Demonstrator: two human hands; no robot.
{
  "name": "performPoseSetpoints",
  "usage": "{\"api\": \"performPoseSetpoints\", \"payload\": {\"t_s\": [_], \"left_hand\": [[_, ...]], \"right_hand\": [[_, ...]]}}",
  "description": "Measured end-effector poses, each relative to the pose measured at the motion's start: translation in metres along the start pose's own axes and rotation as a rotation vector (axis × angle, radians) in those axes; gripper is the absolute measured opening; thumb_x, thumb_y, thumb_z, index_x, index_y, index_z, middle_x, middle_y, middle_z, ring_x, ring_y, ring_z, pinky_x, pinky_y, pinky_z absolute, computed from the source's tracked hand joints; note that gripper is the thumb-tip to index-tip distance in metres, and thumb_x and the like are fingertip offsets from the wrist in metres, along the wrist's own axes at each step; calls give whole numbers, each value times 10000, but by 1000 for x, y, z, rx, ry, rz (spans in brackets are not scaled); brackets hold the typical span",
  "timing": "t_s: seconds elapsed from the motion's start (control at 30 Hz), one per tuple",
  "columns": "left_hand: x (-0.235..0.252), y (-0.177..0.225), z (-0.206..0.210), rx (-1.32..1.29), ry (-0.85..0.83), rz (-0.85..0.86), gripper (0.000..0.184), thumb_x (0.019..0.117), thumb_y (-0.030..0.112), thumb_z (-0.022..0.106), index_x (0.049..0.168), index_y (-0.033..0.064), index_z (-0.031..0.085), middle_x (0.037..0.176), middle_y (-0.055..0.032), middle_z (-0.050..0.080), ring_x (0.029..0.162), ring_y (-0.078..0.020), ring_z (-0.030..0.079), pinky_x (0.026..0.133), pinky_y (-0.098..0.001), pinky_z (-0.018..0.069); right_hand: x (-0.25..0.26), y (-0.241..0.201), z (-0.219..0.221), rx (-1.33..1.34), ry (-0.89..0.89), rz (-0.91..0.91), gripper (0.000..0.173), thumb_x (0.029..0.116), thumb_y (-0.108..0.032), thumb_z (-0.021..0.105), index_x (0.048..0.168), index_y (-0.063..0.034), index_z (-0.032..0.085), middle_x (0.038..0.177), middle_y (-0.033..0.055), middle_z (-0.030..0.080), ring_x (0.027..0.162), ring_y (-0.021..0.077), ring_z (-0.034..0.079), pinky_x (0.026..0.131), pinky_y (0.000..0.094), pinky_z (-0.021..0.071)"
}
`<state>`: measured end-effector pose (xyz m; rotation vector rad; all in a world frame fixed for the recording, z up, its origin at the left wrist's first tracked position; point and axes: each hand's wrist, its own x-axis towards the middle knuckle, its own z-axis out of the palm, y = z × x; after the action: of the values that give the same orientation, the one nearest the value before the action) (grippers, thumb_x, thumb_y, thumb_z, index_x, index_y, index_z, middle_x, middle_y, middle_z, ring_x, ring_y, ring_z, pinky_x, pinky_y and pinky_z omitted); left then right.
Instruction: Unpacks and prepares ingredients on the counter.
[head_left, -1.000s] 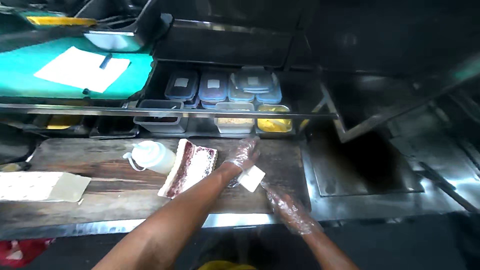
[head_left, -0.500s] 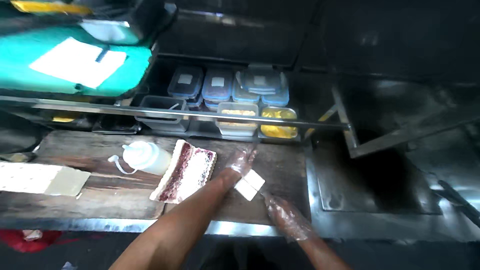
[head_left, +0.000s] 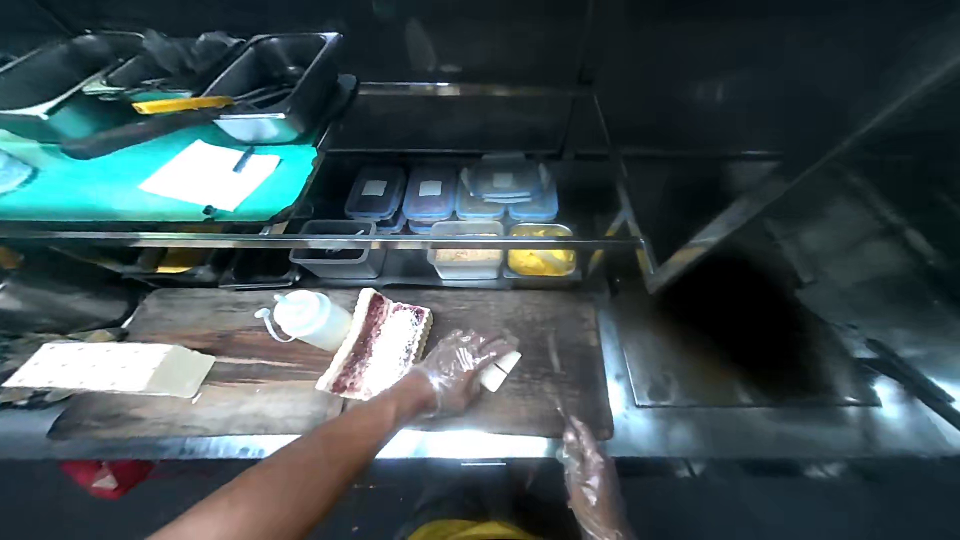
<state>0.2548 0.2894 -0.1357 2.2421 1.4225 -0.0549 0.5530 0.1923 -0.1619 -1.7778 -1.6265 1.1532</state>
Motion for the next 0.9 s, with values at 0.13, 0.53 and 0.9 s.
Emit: {"api": "performPoseSetpoints", "payload": {"t_s": [0.13,0.53,0.9], "left_hand": [[30,0,0,113,-253,-51,1201,684,239,856,1654,357,157,1704,-24,236,1567,-354,179,1192,-716,178],[9,13,-18,-242,210,-536,860,875,475,684,1614,205,337,1518,-101,529,1392,-295,504,1165,-512,388],[153,-7,-15,-288,186,-23,409,1044,325,553,1439,225,586,1357,-77,656,1263,-283,616,1083,-553,475]], "right_hand": [[-11,-9,-3,18,32,108,465,1041,-178,506,1485,-38,507,1012,144,723,807,214,713,750,425,614],[-7,-62,58,-447,-62,-20,486,1045,-236,505,1530,-195,511,1223,93,738,1021,261,746,898,482,603],[5,-82,88,-503,-82,96,549,1028,-195,539,1569,-191,446,1212,110,733,978,253,749,857,455,625]]}}
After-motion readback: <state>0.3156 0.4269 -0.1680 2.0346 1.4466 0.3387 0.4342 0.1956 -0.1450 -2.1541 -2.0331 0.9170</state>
